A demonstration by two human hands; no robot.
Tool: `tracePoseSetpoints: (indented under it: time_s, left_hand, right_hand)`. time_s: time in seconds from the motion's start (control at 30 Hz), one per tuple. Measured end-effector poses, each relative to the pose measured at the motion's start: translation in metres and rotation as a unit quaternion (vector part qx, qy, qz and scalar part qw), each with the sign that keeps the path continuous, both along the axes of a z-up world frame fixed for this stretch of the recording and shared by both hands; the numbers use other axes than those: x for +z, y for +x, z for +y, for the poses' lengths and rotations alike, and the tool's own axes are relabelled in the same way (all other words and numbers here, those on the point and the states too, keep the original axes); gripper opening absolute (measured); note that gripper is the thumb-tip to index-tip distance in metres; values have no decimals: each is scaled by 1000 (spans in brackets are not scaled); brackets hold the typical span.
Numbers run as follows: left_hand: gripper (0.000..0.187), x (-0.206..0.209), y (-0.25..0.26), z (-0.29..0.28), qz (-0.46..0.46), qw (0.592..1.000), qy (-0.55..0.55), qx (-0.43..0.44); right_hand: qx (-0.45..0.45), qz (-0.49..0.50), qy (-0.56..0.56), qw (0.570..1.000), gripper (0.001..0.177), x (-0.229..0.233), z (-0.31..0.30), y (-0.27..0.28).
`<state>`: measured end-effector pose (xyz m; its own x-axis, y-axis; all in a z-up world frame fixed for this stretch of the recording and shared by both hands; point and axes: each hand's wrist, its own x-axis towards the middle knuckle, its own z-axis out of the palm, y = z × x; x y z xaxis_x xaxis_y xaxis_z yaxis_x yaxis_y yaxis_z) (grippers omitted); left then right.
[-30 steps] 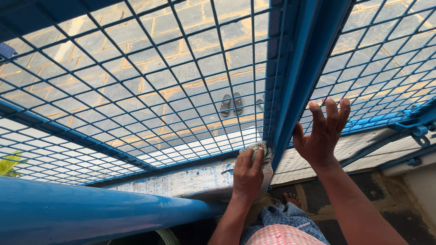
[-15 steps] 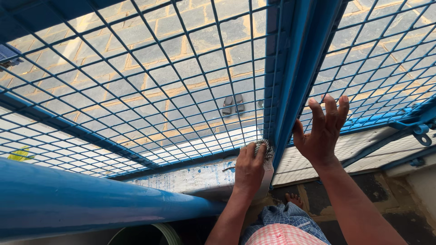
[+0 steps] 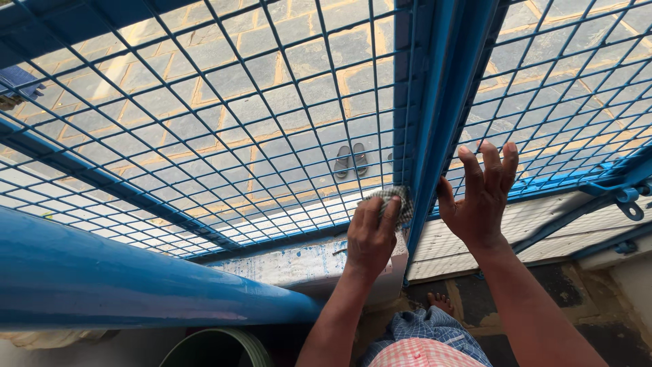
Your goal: The person uses a cloth to wipe the blue metal bars of a security gate. They clean the horizontal and vertical bars of the gate, moving along the frame to cover different sections.
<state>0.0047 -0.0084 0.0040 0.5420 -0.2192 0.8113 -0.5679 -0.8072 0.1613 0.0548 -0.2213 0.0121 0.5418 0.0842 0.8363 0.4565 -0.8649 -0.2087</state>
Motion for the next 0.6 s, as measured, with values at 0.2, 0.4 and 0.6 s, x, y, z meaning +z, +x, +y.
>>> tracePoseSetpoints:
  time_s: [0.2, 0.4, 0.6]
  left_hand:
    - [42, -30, -8, -3, 58, 998, 39, -9]
    - [47, -31, -1, -5, 7, 999, 40, 26]
    - [47, -38, 3, -12, 7, 997, 48, 52]
  right_hand:
    - [-3, 8, -5, 1000, 63, 5, 0, -2]
    - [-4, 9, 1, 1000, 63, 3, 0, -2]
    - [-6, 2, -11, 1000, 66, 2, -3, 0]
